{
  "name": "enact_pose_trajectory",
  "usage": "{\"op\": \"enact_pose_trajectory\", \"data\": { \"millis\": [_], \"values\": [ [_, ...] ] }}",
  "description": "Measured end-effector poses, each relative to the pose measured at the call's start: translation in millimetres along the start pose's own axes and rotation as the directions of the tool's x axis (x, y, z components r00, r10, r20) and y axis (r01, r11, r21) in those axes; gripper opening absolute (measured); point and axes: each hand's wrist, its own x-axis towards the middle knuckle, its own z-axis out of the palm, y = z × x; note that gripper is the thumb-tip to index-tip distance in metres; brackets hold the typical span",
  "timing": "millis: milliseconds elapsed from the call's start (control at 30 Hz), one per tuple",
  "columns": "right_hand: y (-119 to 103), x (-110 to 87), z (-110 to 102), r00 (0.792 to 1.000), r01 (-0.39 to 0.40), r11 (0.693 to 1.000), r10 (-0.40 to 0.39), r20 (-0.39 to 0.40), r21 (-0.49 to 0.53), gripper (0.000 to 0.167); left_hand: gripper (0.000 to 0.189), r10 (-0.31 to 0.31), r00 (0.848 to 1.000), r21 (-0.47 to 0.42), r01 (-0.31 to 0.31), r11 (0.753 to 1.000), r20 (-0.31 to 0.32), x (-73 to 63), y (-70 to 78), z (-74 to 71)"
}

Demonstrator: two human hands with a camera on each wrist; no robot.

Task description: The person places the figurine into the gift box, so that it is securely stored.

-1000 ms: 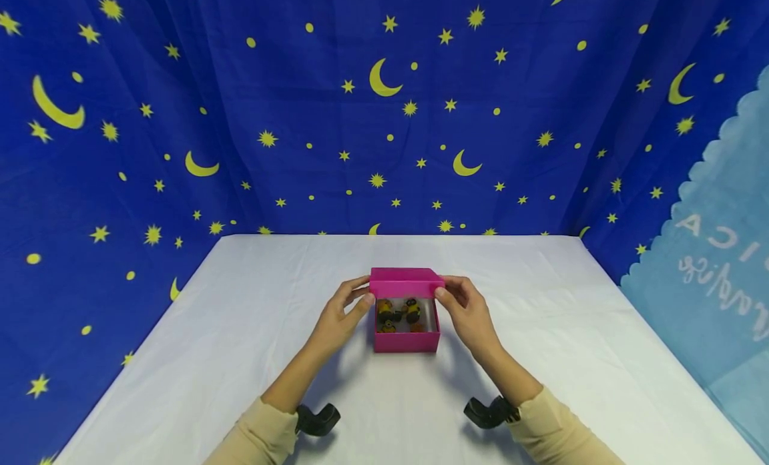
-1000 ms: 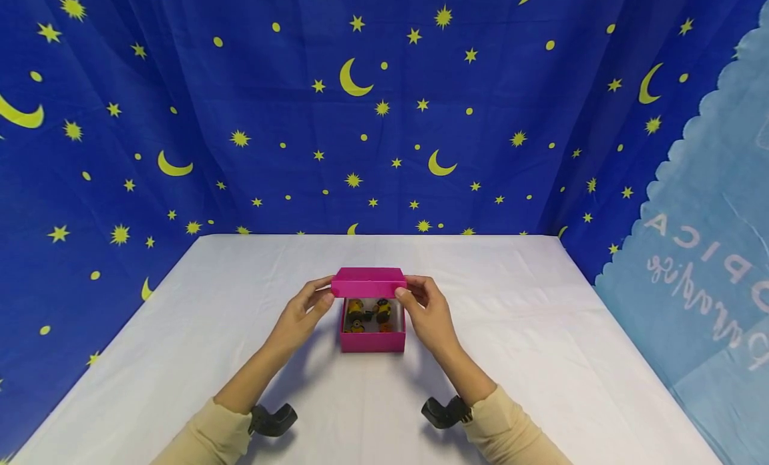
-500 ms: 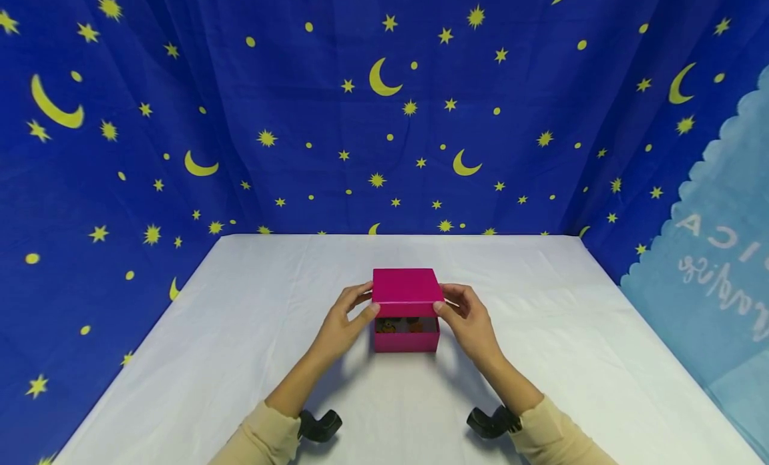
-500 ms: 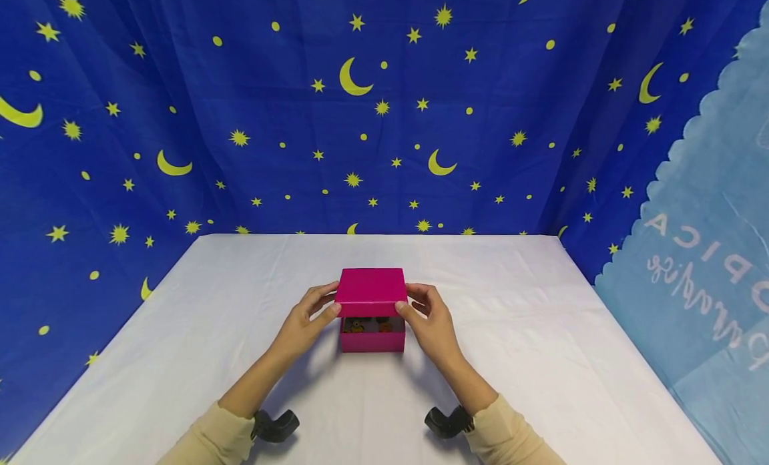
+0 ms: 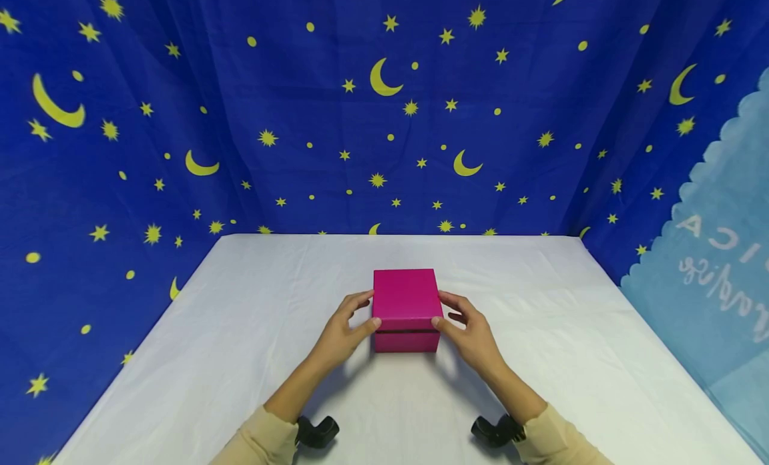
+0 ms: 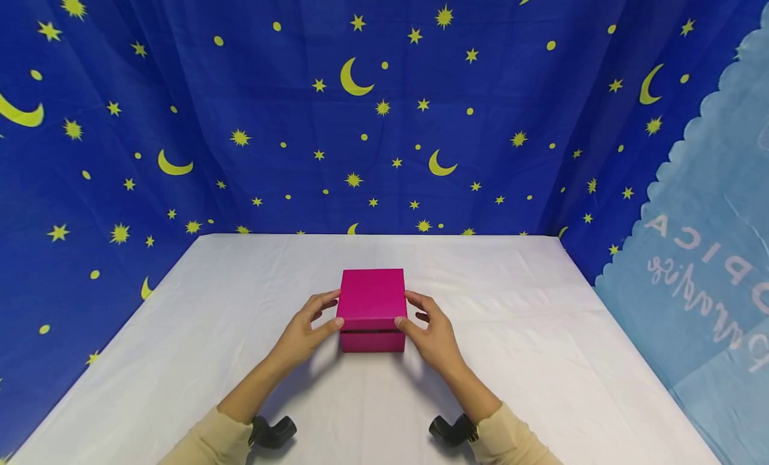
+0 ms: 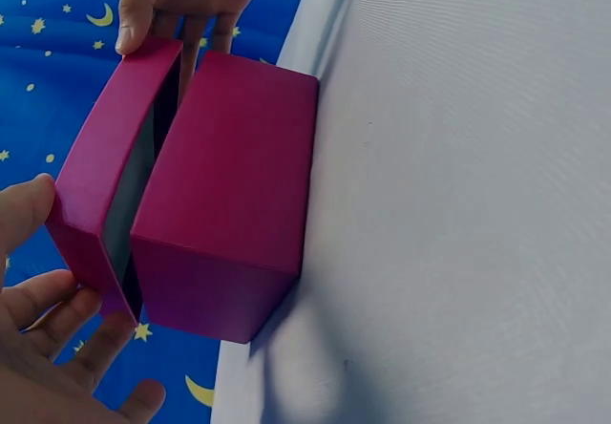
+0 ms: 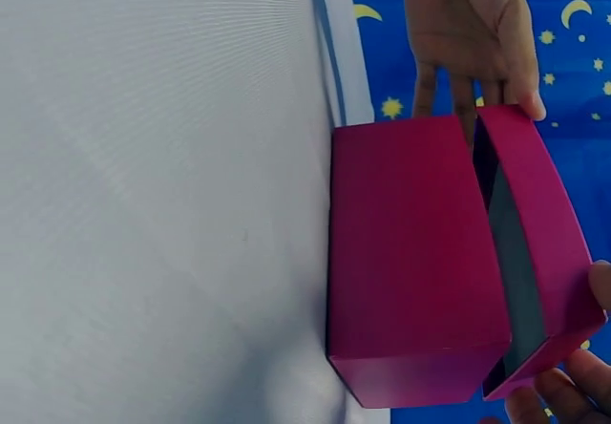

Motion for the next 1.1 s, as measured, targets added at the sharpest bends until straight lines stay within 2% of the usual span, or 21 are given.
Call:
{"op": "enact_pose_trajectory", "data": {
  "millis": [367,433,500,600,667,733,1100],
  "values": [
    [9.0,-4.7,-0.2,1.0,-0.009,0.998,0.009,0.002,-0.067,0.048,0.055,0.003,1.0,-0.001,-0.003,1.0,0.026,-3.5,-4.8,3.6],
    [8.9,-6.1,0.0,1.0,-0.014,0.997,0.014,0.003,-0.074,0.047,0.054,0.006,1.0,-0.008,-0.006,1.0,0.022,-4.1,-5.1,4.1],
    [-0.7,-9.0,0.6,0.999,-0.034,0.996,0.034,0.005,-0.08,0.047,0.054,-0.006,1.0,-0.011,0.006,1.0,0.018,-4.6,-3.5,4.4],
    [0.2,-10.1,1.9,0.999,-0.035,0.996,0.036,0.004,-0.087,0.047,0.053,-0.004,1.0,-0.006,0.004,1.0,0.017,-5.3,-4.5,4.3],
    [1.9,-10.3,2.6,0.999,-0.039,0.995,0.04,0.005,-0.094,0.047,0.053,-0.011,1.0,0.002,0.011,1.0,0.023,-5.6,-5.9,4.5],
    [13.5,-8.8,3.1,1.0,-0.026,0.995,0.026,0.004,-0.1,0.047,0.053,-0.005,1.0,0.009,0.005,1.0,0.026,-5.8,-9.4,4.9],
    [18.5,-10.0,4.9,0.999,-0.043,0.993,0.045,0.015,-0.113,0.047,0.053,-0.007,1.0,0.03,0.006,1.0,0.029,-7.2,-15.3,6.6]
  ]
}}
